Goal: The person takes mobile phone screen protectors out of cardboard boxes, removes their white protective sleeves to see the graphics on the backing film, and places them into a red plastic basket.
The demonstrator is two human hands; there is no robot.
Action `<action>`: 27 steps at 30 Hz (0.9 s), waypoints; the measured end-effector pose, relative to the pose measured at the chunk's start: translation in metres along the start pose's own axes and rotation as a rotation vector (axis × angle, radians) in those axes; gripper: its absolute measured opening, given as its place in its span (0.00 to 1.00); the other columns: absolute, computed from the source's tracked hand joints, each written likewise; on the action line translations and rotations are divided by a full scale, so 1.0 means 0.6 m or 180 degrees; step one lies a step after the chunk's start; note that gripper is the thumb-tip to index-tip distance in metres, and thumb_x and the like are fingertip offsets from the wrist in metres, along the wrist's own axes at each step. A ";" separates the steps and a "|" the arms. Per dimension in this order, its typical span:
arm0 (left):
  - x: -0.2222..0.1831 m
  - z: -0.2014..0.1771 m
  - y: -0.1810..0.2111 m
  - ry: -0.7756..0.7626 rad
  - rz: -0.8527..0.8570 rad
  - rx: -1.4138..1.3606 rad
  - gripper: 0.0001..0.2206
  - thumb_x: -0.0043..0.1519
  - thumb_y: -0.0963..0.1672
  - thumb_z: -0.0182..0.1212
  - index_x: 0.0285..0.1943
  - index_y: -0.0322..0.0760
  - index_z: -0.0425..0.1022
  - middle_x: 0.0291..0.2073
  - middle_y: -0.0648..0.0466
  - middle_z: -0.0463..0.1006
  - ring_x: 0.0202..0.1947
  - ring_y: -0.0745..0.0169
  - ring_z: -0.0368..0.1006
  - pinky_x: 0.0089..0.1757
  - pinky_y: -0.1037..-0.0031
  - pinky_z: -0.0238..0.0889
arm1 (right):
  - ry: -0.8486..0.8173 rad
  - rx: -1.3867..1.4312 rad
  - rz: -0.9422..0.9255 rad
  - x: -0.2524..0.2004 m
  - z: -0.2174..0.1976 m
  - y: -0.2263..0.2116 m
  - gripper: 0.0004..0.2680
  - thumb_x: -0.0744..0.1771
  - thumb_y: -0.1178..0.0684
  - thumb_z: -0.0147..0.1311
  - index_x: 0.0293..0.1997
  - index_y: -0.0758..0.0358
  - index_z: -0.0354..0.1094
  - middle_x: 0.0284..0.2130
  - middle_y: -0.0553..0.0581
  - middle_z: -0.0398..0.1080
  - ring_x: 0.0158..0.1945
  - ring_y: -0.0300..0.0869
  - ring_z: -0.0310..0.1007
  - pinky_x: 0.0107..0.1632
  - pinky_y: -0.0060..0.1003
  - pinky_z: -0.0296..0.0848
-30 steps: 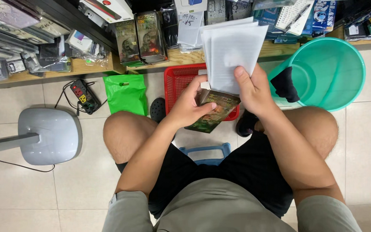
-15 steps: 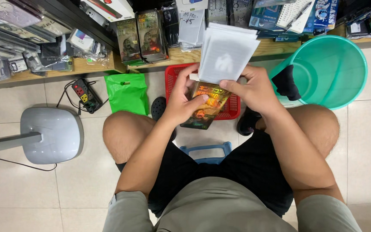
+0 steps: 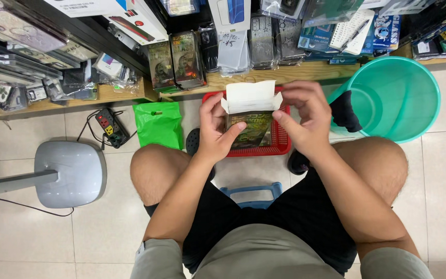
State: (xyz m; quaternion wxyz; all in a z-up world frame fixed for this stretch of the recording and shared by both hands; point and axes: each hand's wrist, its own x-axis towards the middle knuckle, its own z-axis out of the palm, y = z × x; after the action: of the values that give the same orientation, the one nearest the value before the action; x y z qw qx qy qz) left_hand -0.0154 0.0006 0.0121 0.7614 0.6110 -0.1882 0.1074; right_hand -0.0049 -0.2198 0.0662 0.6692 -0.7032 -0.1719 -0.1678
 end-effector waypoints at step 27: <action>0.020 0.023 0.071 -0.0314 0.0571 0.1254 0.22 0.63 0.40 0.68 0.66 0.39 0.69 0.68 0.40 0.64 0.69 0.36 0.62 0.62 0.48 0.63 | -0.0065 0.0496 0.0657 -0.024 0.010 0.038 0.10 0.66 0.57 0.58 0.49 0.73 0.71 0.45 0.65 0.70 0.49 0.43 0.68 0.50 0.38 0.69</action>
State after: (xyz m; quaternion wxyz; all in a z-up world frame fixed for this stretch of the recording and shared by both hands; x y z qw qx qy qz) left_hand -0.0233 -0.0036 0.0572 0.6045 0.7333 -0.2542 0.1794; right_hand -0.0069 -0.2151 0.0388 0.7337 -0.6647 -0.1180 -0.0771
